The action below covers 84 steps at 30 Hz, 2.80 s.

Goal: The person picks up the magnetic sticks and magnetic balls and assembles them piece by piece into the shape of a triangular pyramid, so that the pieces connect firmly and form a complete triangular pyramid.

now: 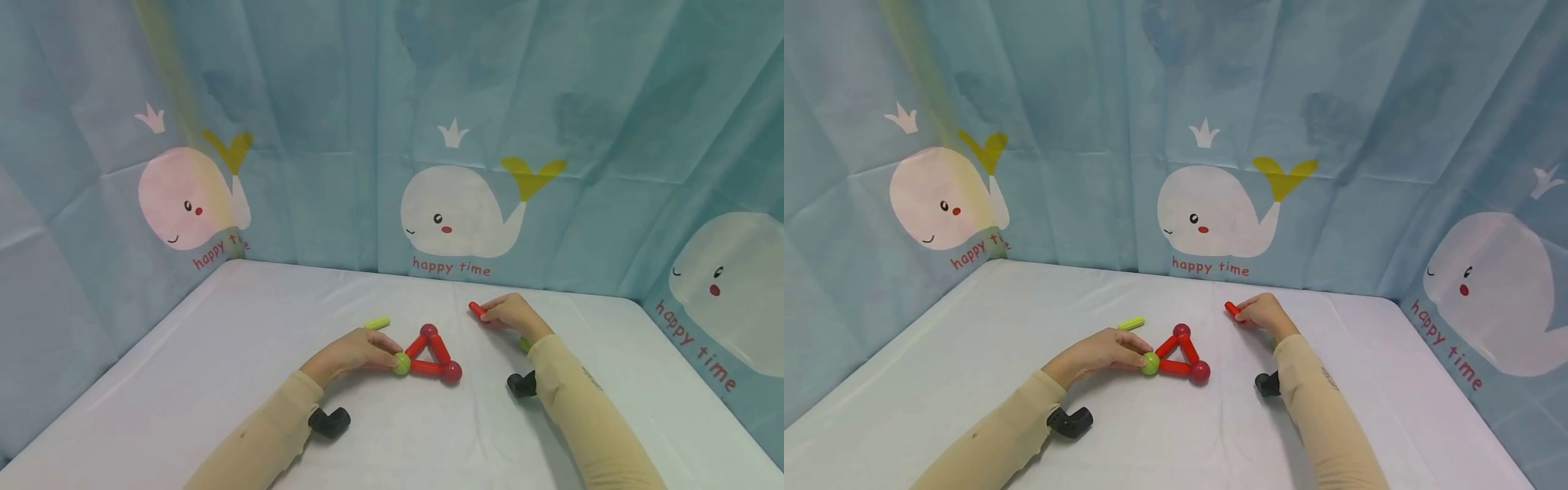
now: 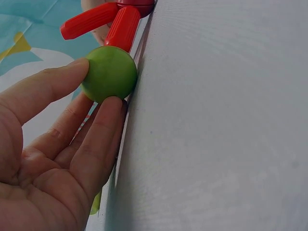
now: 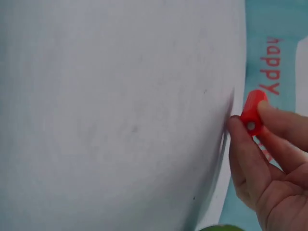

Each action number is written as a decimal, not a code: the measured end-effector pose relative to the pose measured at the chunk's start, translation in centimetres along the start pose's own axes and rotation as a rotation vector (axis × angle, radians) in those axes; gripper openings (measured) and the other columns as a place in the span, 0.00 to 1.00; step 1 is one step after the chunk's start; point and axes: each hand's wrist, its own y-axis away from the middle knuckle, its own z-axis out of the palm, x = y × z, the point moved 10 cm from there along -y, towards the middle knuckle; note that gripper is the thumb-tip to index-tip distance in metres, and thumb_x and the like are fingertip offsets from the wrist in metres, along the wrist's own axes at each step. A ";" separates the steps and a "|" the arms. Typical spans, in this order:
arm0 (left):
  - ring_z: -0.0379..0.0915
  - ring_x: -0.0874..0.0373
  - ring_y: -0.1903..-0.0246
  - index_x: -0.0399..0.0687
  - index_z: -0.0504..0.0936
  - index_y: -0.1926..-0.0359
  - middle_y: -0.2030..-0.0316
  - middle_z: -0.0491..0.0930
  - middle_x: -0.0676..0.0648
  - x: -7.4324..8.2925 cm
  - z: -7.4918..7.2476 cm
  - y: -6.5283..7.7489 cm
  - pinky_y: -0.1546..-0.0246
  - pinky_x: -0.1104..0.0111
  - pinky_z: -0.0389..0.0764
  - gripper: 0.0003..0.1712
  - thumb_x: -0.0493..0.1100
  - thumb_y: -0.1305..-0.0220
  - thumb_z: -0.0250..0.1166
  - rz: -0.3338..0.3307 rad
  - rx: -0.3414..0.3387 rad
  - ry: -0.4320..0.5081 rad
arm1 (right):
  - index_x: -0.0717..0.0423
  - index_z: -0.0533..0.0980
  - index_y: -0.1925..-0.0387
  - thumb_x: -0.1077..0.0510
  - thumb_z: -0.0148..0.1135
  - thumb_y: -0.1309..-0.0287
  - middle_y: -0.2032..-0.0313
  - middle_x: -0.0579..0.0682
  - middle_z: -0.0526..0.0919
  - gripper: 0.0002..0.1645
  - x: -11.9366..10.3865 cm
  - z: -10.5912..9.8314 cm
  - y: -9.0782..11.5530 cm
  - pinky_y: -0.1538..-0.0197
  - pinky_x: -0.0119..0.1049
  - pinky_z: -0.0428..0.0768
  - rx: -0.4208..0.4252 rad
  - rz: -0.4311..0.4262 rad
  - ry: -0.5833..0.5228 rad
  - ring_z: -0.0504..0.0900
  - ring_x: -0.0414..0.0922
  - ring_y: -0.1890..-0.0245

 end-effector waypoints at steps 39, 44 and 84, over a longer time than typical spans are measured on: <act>0.83 0.59 0.59 0.42 0.86 0.53 0.58 0.87 0.48 -0.3 0.0 -0.4 0.50 0.66 0.83 0.17 0.39 0.45 0.73 -0.008 -0.002 0.012 | 0.57 0.80 0.42 0.56 0.67 0.40 0.46 0.57 0.83 0.24 -4.2 4.8 5.4 0.44 0.44 0.82 -0.118 -0.213 -0.094 0.82 0.48 0.49; 0.83 0.59 0.59 0.42 0.86 0.53 0.57 0.87 0.48 -0.4 0.0 -0.4 0.49 0.65 0.83 0.17 0.39 0.45 0.73 -0.013 0.002 0.006 | 0.56 0.80 0.42 0.55 0.68 0.40 0.45 0.57 0.84 0.24 -4.7 4.9 5.5 0.43 0.44 0.82 -0.122 -0.247 -0.107 0.83 0.47 0.50; 0.83 0.60 0.59 0.41 0.86 0.52 0.57 0.87 0.48 -0.4 0.1 -0.4 0.49 0.66 0.83 0.17 0.39 0.44 0.73 -0.011 -0.013 0.019 | 0.54 0.81 0.48 0.54 0.70 0.43 0.50 0.52 0.87 0.20 -7.5 6.7 5.9 0.43 0.45 0.82 -0.129 -0.404 -0.094 0.83 0.46 0.49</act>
